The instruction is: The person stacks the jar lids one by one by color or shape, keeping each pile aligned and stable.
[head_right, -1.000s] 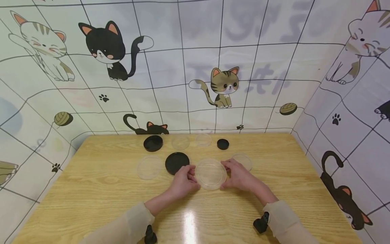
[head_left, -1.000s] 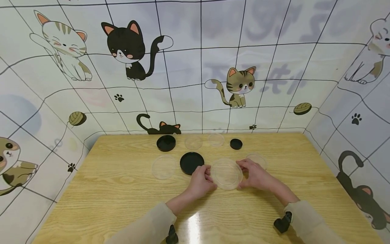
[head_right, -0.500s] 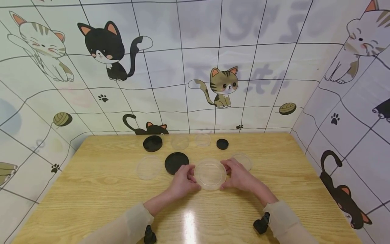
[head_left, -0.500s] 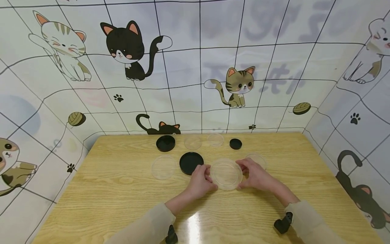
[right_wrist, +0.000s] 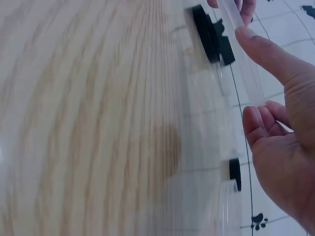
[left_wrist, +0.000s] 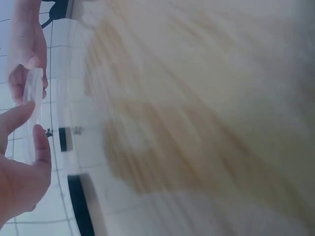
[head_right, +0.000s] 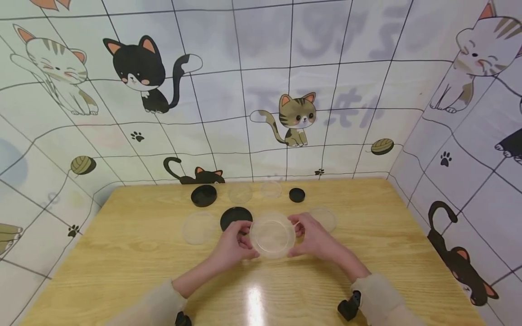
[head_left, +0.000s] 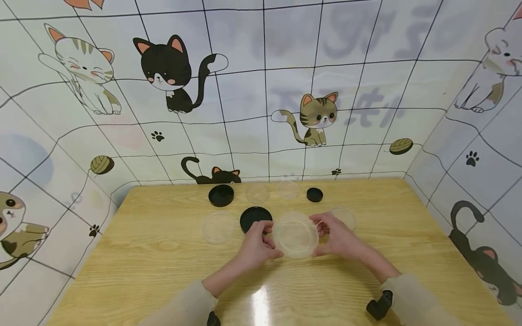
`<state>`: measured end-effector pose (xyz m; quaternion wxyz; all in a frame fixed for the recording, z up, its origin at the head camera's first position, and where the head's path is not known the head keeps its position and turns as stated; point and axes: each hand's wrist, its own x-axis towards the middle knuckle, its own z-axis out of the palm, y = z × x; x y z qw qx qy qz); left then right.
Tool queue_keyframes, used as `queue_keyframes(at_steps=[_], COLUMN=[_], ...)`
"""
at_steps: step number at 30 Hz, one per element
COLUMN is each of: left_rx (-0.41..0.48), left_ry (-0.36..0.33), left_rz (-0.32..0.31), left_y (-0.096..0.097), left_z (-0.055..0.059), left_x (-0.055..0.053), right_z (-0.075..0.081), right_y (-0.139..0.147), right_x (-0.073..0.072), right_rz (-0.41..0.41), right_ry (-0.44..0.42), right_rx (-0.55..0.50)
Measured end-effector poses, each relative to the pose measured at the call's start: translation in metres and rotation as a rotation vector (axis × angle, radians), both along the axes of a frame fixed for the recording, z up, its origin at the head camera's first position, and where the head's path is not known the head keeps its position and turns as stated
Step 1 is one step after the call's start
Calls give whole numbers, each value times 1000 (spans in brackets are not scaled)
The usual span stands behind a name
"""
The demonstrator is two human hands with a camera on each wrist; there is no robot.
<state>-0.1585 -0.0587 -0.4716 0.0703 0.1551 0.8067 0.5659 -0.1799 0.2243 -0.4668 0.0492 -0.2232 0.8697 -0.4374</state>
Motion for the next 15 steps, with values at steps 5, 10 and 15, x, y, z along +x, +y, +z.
queue_keyframes(at_steps=[5, 10, 15], left_rx=[-8, -43, -69], left_ry=[36, 41, 56], left_rz=[0, 18, 58], left_y=[-24, -47, -71], left_z=[9, 16, 16], left_x=[12, 24, 37], right_z=[6, 12, 14], right_y=[-21, -41, -65], right_x=[5, 11, 16], right_rz=[30, 68, 110], right_ry=[20, 26, 27], right_rx=[-45, -79, -92])
